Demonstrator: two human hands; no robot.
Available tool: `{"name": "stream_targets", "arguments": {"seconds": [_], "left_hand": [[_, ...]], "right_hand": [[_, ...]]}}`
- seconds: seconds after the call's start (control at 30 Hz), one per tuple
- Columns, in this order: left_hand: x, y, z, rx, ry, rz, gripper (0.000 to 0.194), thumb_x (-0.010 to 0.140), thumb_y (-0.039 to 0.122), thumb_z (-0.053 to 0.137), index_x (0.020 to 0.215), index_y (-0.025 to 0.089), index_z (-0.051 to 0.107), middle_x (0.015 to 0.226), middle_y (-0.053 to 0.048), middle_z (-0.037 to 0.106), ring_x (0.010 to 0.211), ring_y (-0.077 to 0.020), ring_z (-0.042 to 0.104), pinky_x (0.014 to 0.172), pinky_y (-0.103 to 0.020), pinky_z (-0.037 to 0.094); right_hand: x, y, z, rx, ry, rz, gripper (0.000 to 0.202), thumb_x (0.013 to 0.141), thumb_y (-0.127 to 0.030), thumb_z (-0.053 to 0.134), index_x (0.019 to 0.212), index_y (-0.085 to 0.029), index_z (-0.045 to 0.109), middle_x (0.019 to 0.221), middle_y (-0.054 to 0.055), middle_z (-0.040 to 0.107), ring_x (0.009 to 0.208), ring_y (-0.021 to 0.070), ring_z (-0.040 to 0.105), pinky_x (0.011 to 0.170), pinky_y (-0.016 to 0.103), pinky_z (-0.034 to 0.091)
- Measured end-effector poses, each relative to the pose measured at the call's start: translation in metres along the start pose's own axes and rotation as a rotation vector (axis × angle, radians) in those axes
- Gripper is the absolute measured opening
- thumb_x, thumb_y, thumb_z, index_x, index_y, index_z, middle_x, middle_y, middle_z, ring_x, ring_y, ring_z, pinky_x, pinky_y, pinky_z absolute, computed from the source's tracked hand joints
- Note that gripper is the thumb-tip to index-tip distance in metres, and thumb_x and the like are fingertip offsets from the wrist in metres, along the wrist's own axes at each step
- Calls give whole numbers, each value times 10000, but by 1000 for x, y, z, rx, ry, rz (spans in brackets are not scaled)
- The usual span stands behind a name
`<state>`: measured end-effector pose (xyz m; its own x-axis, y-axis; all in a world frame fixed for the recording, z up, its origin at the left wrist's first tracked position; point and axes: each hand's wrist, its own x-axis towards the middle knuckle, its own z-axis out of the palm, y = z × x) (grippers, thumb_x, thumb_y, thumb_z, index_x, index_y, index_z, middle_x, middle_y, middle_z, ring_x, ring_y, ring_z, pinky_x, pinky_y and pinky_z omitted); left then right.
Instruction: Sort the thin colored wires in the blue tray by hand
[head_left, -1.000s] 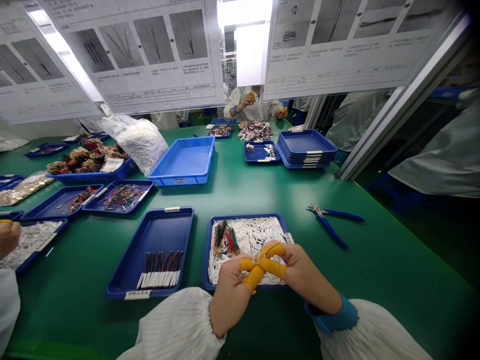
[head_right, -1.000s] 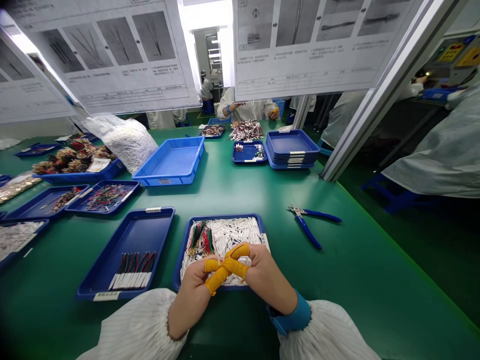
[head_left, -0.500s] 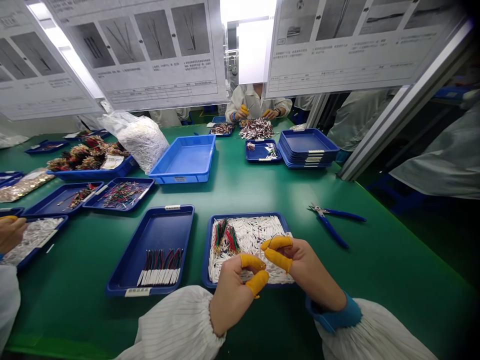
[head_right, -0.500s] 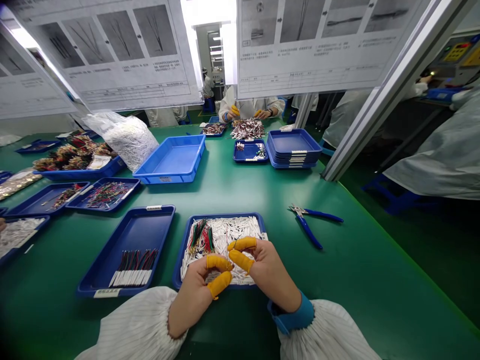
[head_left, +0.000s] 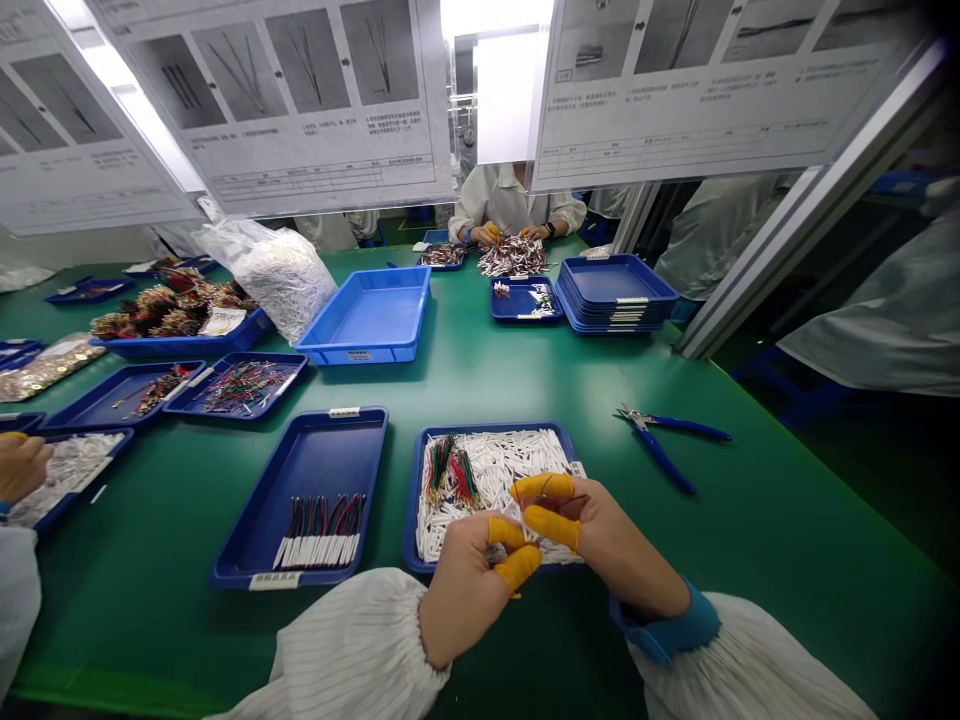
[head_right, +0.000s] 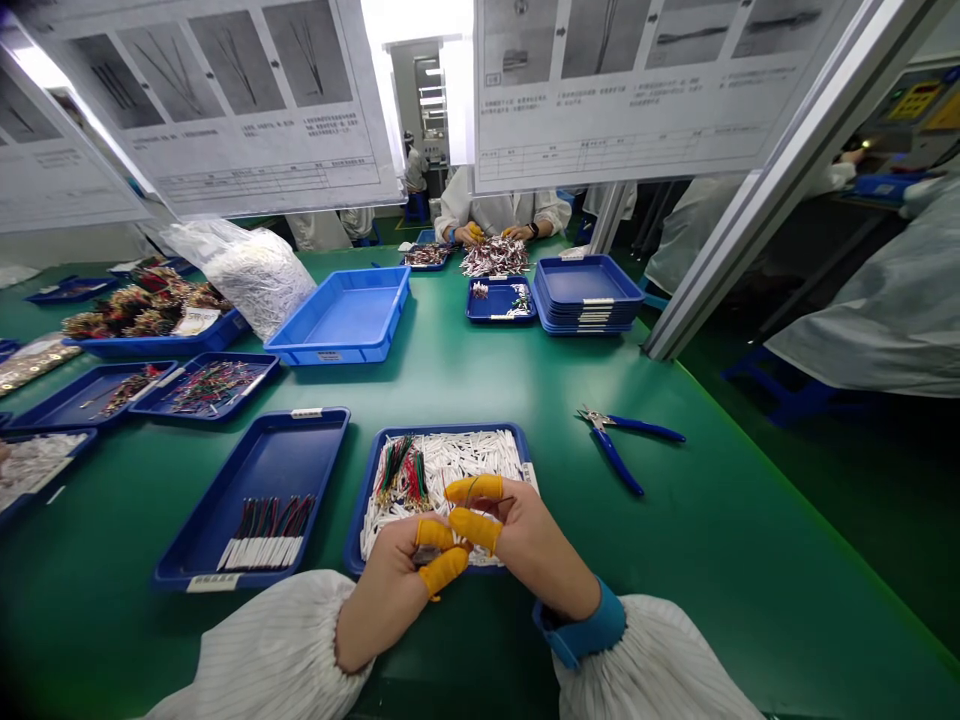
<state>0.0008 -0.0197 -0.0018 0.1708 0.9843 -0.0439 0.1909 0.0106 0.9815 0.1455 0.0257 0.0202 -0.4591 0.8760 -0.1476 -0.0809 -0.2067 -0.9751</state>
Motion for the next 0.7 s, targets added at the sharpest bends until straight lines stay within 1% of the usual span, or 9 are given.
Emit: {"name": "stream_targets", "arguments": {"seconds": [0.07,0.13,0.2,0.27,0.37,0.47,0.53,0.6,0.7], "left_hand": [[0,0,0,18,-1,14,108,737,207,588,662,131,608,657,-5,545,562,-103,459,513,-200,370],[-1,1,0,32,8,26,111,734,193,586,644,131,607,651,-5,545,569,-106,461,523,-202,371],[-1,3,0,35,12,31,105,727,185,591,639,130,609,644,-5,549,570,-108,466,529,-204,376],[-1,4,0,11,12,22,87,725,187,592,664,130,618,658,-11,566,583,-116,487,536,-205,390],[0,5,-1,-56,59,-6,71,717,187,596,682,131,623,688,-22,590,631,-135,526,567,-211,423],[1,5,-2,-80,116,-19,56,697,173,609,662,132,622,683,-23,597,651,-144,539,593,-220,439],[2,6,-3,-78,107,-22,44,693,160,607,673,131,634,692,-26,609,659,-148,546,603,-226,443],[2,5,-3,-86,83,-28,50,693,155,604,696,131,649,706,-28,619,659,-147,549,599,-226,443],[2,3,-2,-124,53,-66,54,673,182,634,686,132,649,656,-11,605,580,-121,520,523,-208,420]], "right_hand": [[-1,-1,0,17,-61,-19,162,664,-307,681,735,-163,656,719,22,593,686,148,548,640,275,462],[-1,0,1,10,-83,-34,138,664,-289,686,692,-158,650,680,12,579,657,138,536,619,264,455],[0,2,1,-6,-77,-22,144,661,-290,688,688,-155,645,663,12,581,642,136,534,609,263,455],[1,4,0,-27,-57,-5,174,653,-309,691,717,-155,642,699,27,601,672,152,551,634,281,463],[3,7,-2,-76,13,-26,246,633,-330,700,802,-165,633,773,41,615,740,177,566,693,309,464],[2,6,-3,-139,-6,-83,187,686,-345,651,742,-167,630,709,26,602,689,164,554,660,296,455],[1,5,-4,-194,-37,-117,185,701,-349,633,679,-166,627,649,17,586,633,154,533,610,283,444],[0,4,-4,-259,-31,-147,182,694,-347,637,657,-168,628,627,13,574,609,151,516,585,275,435],[0,5,-3,-318,-23,-178,156,694,-325,639,642,-178,628,636,13,570,603,150,508,568,269,433]]}}
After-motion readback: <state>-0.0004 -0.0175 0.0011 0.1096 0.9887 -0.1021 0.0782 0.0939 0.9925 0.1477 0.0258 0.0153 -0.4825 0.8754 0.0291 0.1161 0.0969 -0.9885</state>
